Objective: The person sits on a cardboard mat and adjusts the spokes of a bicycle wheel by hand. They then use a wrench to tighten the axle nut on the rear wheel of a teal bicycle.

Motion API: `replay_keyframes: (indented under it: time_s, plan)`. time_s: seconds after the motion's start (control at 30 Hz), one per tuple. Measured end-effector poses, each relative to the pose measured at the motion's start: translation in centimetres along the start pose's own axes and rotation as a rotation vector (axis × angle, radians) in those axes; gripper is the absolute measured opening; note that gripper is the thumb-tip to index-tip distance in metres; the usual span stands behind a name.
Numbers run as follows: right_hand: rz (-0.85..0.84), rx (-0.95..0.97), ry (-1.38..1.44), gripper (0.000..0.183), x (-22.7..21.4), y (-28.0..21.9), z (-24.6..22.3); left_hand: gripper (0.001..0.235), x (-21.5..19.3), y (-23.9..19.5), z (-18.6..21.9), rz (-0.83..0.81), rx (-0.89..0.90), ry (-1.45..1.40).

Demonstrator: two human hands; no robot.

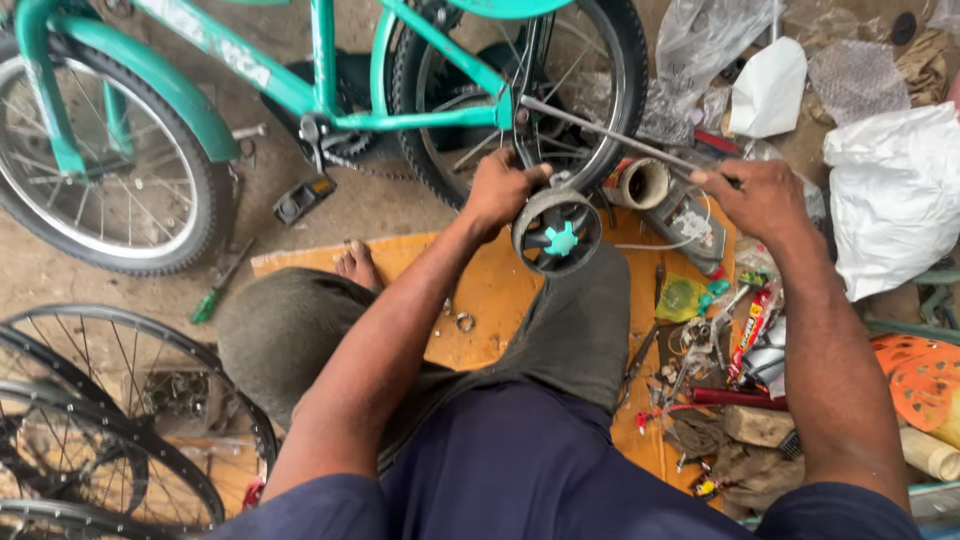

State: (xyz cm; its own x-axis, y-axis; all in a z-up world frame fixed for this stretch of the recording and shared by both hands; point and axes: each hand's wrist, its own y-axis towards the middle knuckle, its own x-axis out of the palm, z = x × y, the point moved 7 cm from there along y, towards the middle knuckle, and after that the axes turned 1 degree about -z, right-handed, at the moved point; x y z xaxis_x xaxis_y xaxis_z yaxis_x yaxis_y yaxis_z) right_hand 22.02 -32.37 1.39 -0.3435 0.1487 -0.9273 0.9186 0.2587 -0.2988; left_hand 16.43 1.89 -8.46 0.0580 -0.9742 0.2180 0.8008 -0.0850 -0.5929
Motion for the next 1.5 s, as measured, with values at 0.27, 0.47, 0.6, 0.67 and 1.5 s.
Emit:
replay_keyframes:
  time_s: [0.27,0.47,0.6,0.67,1.5]
  plan:
    - [-0.046,0.099,0.096,0.047,2.2,-0.2,3.3,0.034,0.2,-0.2,0.0,-0.031,-0.079,-0.069]
    - [-0.046,0.098,0.08,0.048,4.3,0.6,5.3,0.025,0.9,0.1,-0.6,-0.08,-0.142,-0.257]
    - [-0.056,0.019,0.043,0.057,4.9,1.6,5.0,0.019,1.5,1.3,-1.5,-0.043,-0.158,-0.29]
    - [-0.076,0.036,0.076,0.052,4.8,2.3,4.4,0.014,1.7,1.9,-1.7,-0.061,-0.186,-0.368]
    - [-0.476,0.023,-0.059,0.052,6.0,8.5,-6.5,0.016,-2.7,-1.9,-1.9,-0.074,-0.182,-0.113]
